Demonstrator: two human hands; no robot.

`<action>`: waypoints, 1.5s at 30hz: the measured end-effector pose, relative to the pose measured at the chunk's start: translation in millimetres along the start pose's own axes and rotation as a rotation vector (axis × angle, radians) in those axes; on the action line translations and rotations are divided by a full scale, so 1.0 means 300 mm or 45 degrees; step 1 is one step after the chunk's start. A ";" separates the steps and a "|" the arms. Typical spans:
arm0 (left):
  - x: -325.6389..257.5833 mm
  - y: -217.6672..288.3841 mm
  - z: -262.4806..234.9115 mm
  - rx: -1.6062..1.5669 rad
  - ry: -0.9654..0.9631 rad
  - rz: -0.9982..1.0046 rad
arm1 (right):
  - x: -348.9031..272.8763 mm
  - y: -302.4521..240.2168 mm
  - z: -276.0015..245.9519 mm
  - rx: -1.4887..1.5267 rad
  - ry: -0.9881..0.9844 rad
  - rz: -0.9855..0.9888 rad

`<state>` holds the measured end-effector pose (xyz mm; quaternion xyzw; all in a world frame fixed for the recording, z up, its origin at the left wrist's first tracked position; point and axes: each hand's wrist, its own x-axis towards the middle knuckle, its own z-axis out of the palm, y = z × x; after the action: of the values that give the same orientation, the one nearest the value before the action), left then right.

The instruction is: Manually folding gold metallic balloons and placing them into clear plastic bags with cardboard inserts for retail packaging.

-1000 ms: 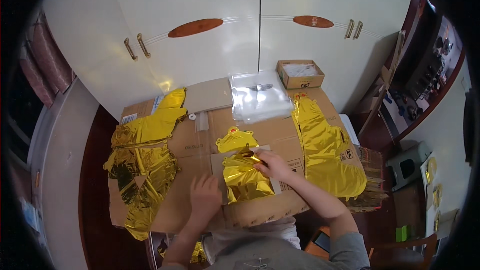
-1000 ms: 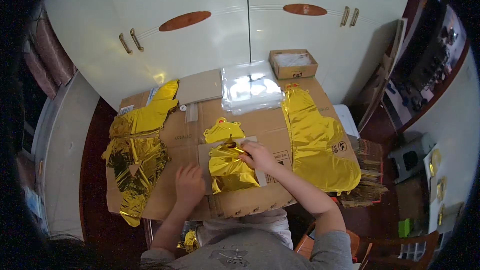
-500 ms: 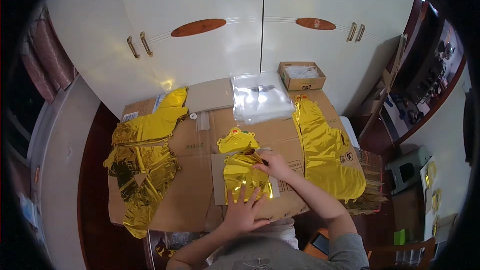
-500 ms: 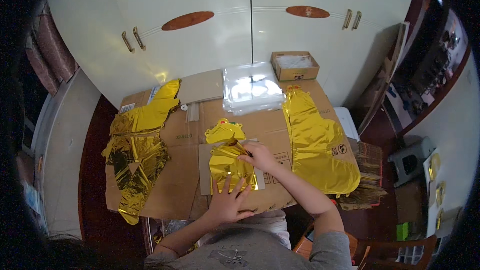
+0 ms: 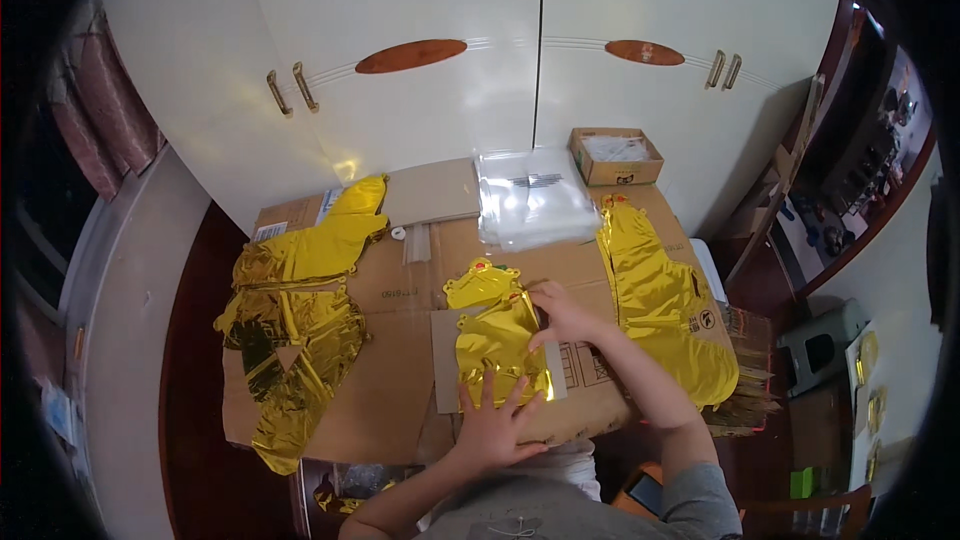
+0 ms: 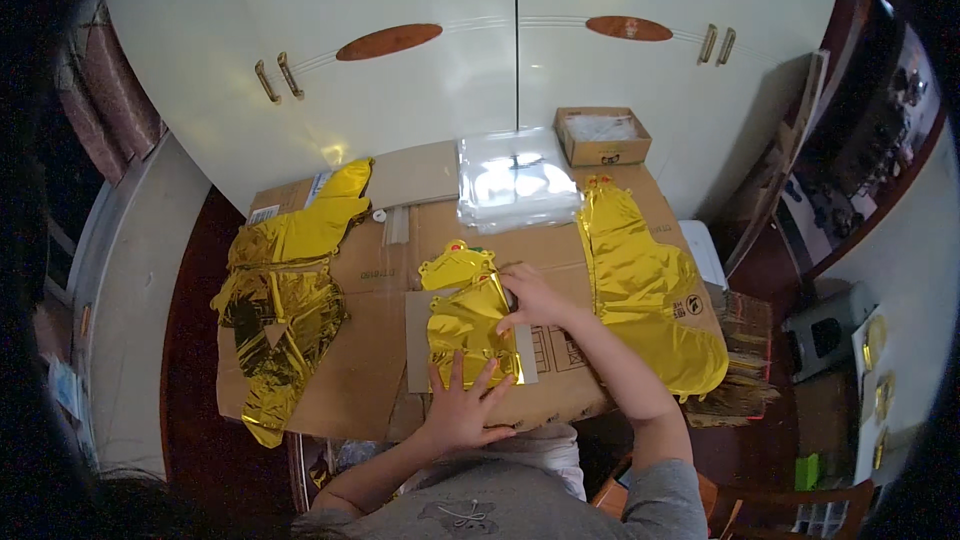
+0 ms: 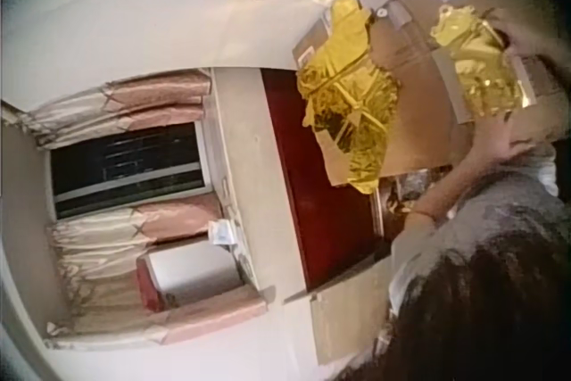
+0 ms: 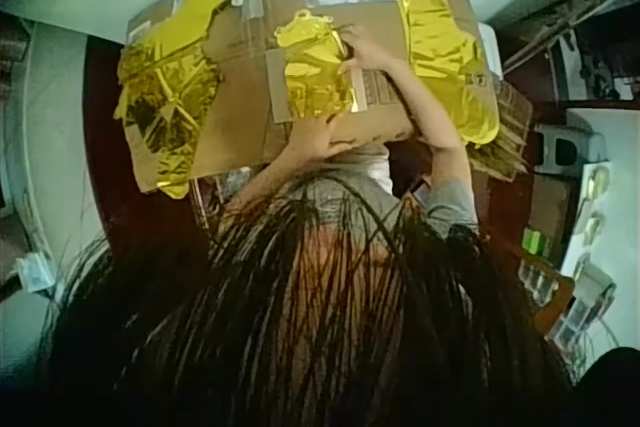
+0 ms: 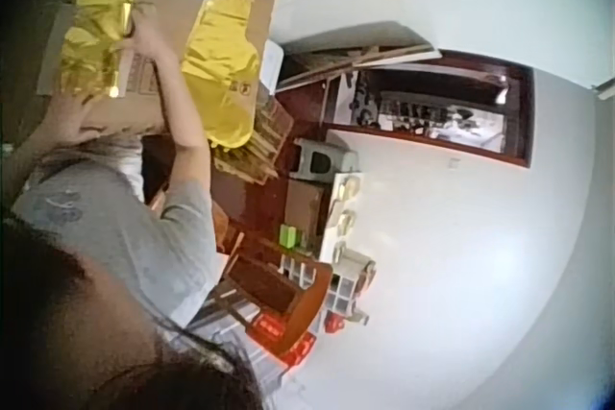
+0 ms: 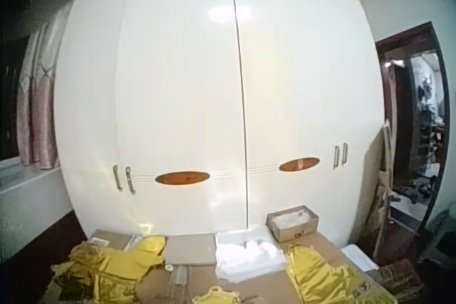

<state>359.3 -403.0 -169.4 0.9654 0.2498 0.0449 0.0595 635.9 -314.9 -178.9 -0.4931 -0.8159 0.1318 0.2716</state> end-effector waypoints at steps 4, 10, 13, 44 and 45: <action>-0.012 0.010 -0.004 0.004 -0.033 -0.027 | 0.028 -0.043 -0.092 0.124 -0.270 0.106; -0.050 0.055 -0.019 -0.004 -0.045 -0.041 | 0.013 -0.039 -0.085 0.405 -0.333 0.188; -0.050 0.064 -0.037 0.011 -0.056 -0.067 | 0.015 -0.058 -0.095 0.401 -0.401 0.425; -0.043 0.059 -0.016 0.020 -0.049 -0.072 | -0.229 -0.356 0.025 -0.179 -0.149 -0.071; -0.041 0.059 -0.020 0.004 -0.039 -0.079 | -0.242 -0.345 0.040 -0.219 -0.181 -0.085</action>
<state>356.3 -423.8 -161.7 0.9579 0.2788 0.0280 0.0631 579.8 -427.4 -161.6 -0.4764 -0.8575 0.0869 0.1738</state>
